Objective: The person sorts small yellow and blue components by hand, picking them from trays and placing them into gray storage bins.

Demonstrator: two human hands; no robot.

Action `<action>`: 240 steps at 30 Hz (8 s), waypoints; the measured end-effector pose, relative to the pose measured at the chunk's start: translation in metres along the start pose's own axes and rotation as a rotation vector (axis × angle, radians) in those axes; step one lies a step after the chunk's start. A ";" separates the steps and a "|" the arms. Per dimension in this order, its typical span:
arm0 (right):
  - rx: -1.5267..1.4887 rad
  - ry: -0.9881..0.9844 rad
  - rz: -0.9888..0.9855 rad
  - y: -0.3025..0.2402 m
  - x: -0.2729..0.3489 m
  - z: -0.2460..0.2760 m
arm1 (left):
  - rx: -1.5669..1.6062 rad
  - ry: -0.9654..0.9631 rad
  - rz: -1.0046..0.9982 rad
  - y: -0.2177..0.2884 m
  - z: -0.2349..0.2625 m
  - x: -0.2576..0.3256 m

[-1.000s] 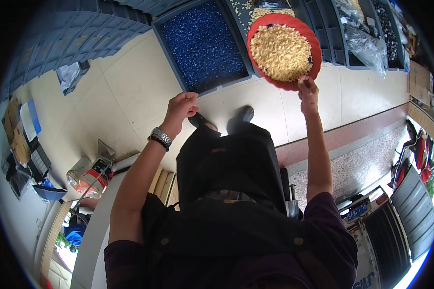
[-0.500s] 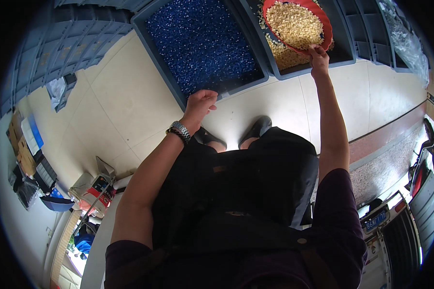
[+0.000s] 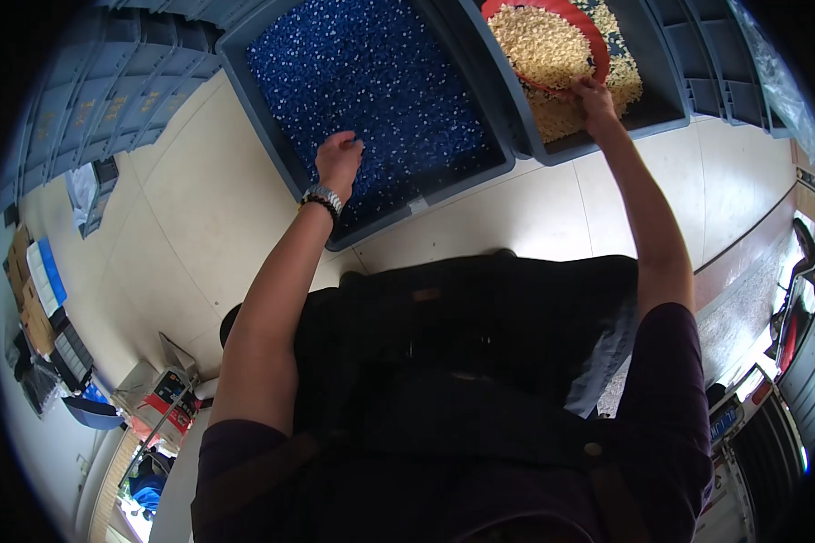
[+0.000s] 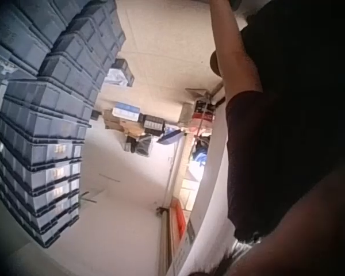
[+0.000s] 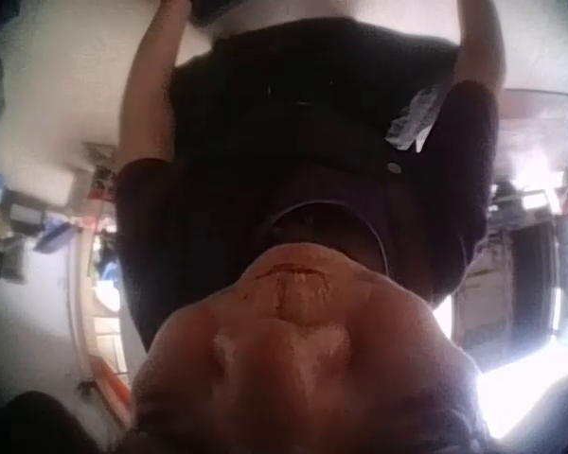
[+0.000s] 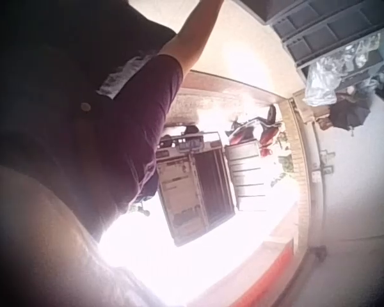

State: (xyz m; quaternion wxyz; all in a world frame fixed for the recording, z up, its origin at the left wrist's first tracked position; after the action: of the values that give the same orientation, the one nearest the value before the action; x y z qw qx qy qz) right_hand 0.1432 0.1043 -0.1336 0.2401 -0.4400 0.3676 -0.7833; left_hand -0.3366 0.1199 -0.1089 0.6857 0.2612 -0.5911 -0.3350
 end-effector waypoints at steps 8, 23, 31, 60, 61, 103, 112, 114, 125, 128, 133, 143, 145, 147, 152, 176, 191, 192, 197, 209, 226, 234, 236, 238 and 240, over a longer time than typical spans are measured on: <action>0.162 -0.176 -0.131 -0.021 -0.003 0.009 | -0.177 0.145 -0.263 -0.059 -0.006 -0.074; 0.594 0.285 0.429 -0.078 0.108 -0.006 | -0.545 0.020 -0.386 -0.059 -0.007 -0.093; 0.449 -0.137 0.412 -0.120 0.212 -0.064 | 0.375 -0.365 0.141 0.019 -0.007 0.028; -0.426 -0.409 0.680 -0.164 0.294 -0.111 | 0.777 -0.829 0.095 0.136 -0.033 0.190; -0.418 -0.405 0.720 -0.164 0.293 -0.111 | 0.774 -0.831 0.097 0.136 -0.034 0.191; -0.413 -0.388 0.736 -0.161 0.321 -0.101 | 1.070 -0.915 0.116 0.129 -0.057 0.197; -0.399 -0.323 0.737 -0.161 0.325 -0.103 | 0.994 -0.839 -0.074 0.131 -0.056 0.203; -0.396 -0.308 0.741 -0.160 0.324 -0.102 | 0.942 -0.795 -0.178 0.132 -0.057 0.204; -0.438 -0.410 0.639 -0.162 0.329 -0.095 | 0.685 -0.681 -0.622 0.137 -0.053 0.210; -0.468 -0.475 0.546 -0.161 0.329 -0.094 | 0.626 -0.686 -0.692 0.138 -0.051 0.208; -0.483 -0.503 0.562 -0.161 0.328 -0.095 | 0.629 -0.698 -0.715 0.140 -0.054 0.210; -0.509 -0.555 0.561 -0.165 0.323 -0.096 | 0.611 -0.630 -0.758 0.142 -0.056 0.204; -0.367 -0.312 0.764 -0.165 0.318 -0.092 | 0.608 -0.656 -0.740 0.143 -0.056 0.204; -0.207 -0.256 0.804 -0.165 0.316 -0.087 | 0.556 -0.664 -0.655 0.146 -0.052 0.207; 0.041 -0.096 0.939 -0.167 0.316 -0.087 | 0.575 -0.641 -0.584 0.149 -0.050 0.213; 0.154 0.084 1.516 -0.165 0.313 -0.089 | 0.676 -0.649 -0.421 0.130 -0.052 0.214; 0.011 -0.126 1.095 -0.163 0.304 -0.092 | 0.684 -0.546 -0.254 0.143 -0.048 0.221; -0.025 -0.171 1.034 -0.163 0.304 -0.094 | 0.688 -0.533 -0.215 0.142 -0.047 0.220; -0.094 -0.258 0.924 -0.162 0.301 -0.097 | 0.686 -0.491 -0.198 0.142 -0.046 0.220; -0.067 -0.416 0.855 -0.155 0.300 -0.101 | 0.701 -0.465 -0.203 0.135 -0.041 0.217; 0.064 -0.335 0.995 -0.165 0.303 -0.099 | 0.635 -0.393 -0.279 0.138 -0.043 0.214; 0.089 -0.399 0.988 -0.164 0.301 -0.099 | 0.570 -0.430 -0.310 0.136 -0.046 0.219; 0.082 -0.391 1.018 -0.167 0.301 -0.101 | 0.587 -0.448 -0.318 0.137 -0.045 0.219; 0.054 -0.411 0.983 -0.163 0.299 -0.099 | 0.620 -0.435 -0.284 0.138 -0.050 0.219; 0.005 -0.457 0.933 -0.163 0.299 -0.097 | 0.601 -0.442 -0.282 0.139 -0.054 0.220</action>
State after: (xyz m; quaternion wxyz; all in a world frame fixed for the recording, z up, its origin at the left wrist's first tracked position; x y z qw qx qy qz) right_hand -0.0984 0.0307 0.1152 0.6389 -0.3886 0.4611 -0.4777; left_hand -0.2457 0.0383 0.1270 0.3825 0.4503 -0.7544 -0.2860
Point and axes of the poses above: each hand's wrist, its own x-axis away from the middle knuckle, its own z-axis out of the back of the hand, y = z × x, the point moved 3 cm from there along -x, towards the middle knuckle, and after that the axes turned 12 degrees about x, right-handed, at the moved point
